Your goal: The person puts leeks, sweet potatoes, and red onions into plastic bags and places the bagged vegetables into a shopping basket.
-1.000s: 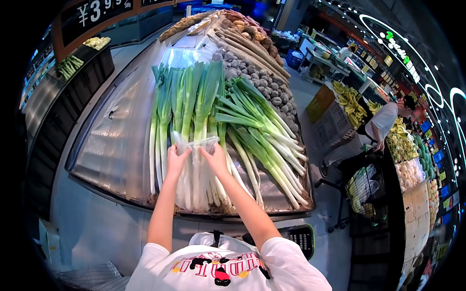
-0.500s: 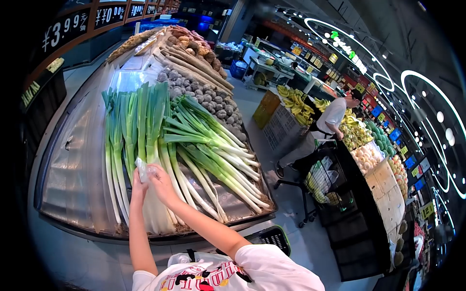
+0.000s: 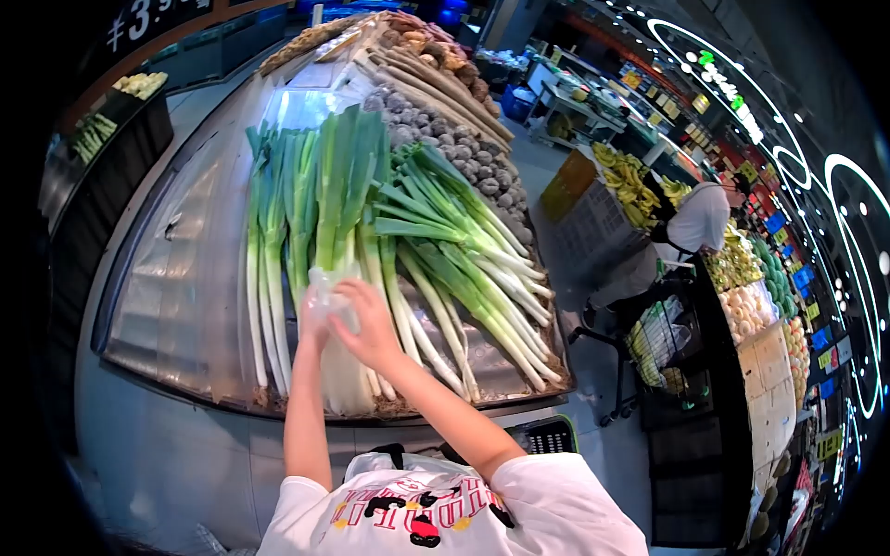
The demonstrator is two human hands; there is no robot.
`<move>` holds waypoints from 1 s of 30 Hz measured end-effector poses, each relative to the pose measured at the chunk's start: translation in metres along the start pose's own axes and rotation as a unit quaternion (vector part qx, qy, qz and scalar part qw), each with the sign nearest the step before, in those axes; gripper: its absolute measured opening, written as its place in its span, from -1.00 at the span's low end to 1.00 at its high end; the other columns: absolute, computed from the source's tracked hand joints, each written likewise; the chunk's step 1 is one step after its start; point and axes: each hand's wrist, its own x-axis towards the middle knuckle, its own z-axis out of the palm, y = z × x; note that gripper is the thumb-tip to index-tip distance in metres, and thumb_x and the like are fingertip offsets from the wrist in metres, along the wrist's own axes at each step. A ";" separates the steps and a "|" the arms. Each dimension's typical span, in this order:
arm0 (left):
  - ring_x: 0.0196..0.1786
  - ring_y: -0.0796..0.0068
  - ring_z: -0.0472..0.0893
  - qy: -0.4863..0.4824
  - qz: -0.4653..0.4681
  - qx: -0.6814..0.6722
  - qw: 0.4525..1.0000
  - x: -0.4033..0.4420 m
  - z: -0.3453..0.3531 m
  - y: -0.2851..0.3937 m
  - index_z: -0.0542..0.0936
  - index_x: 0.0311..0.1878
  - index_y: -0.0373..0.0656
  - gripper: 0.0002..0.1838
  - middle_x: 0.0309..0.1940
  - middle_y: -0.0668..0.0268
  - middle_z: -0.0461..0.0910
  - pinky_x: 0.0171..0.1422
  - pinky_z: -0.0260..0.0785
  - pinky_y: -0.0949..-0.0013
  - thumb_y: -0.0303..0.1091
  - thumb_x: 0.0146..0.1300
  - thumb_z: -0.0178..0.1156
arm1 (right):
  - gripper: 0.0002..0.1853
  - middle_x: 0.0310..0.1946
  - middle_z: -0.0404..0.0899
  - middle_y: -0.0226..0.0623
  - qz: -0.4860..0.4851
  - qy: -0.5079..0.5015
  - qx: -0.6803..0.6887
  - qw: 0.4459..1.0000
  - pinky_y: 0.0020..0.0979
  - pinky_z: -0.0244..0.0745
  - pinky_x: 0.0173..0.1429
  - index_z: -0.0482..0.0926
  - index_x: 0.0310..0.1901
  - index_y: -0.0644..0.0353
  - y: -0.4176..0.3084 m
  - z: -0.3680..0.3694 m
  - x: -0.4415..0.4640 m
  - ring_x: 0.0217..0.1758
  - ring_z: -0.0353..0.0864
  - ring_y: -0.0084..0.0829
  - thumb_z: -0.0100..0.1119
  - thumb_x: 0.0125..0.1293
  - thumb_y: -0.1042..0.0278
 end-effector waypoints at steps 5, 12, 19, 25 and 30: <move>-0.14 0.43 0.57 0.054 -0.274 -0.468 0.838 -0.003 0.007 0.042 0.41 0.05 -0.15 -0.71 -0.15 0.26 0.54 -0.11 0.45 0.38 -0.28 0.33 -0.08 | -0.16 0.11 0.28 -0.16 0.243 0.010 0.242 0.939 -0.26 0.28 0.19 0.14 0.22 0.21 0.025 0.003 -0.013 0.12 0.36 -0.29 0.38 -0.13 0.42; 0.13 0.34 0.41 -0.149 -0.106 -0.061 0.981 -0.044 0.046 0.177 0.17 0.27 -0.21 -0.41 0.08 0.22 0.40 0.23 0.19 0.41 -0.56 0.13 0.06 | -0.27 -0.08 0.45 -0.31 0.291 0.016 0.380 0.878 -0.39 0.33 0.10 0.31 0.07 0.22 0.008 -0.042 -0.015 -0.01 0.44 -0.45 0.35 -0.28 0.46; 0.33 -0.19 0.10 -0.400 0.139 0.076 0.903 -0.098 0.111 0.210 0.03 0.31 -0.41 -0.33 0.26 -0.18 0.12 0.42 -0.07 0.11 -0.49 0.14 0.01 | -0.44 -0.21 0.42 -0.28 0.257 0.223 0.449 0.826 -0.43 0.38 -0.10 0.35 -0.02 0.25 -0.002 -0.147 -0.091 -0.20 0.45 -0.43 0.20 -0.16 0.36; 0.02 0.05 0.46 -0.386 0.089 -0.105 0.912 -0.149 0.153 0.165 0.53 -0.17 -0.25 -0.71 -0.07 0.06 0.46 0.17 0.26 0.17 -0.63 -0.02 0.04 | -0.42 -0.18 0.42 -0.22 0.284 0.383 0.361 0.802 -0.34 0.37 0.04 0.30 0.03 0.33 -0.011 -0.260 -0.197 -0.13 0.45 -0.35 0.09 -0.15 0.45; 0.13 0.10 0.39 -0.675 0.033 0.015 0.737 -0.208 0.217 0.050 0.38 0.05 -0.28 -0.52 0.03 0.05 0.40 0.25 0.19 0.28 -0.47 -0.01 0.14 | -0.45 -0.18 0.44 -0.22 0.302 0.571 0.183 0.742 -0.32 0.35 0.15 0.27 0.06 0.33 -0.022 -0.306 -0.329 -0.06 0.46 -0.32 0.07 -0.08 0.57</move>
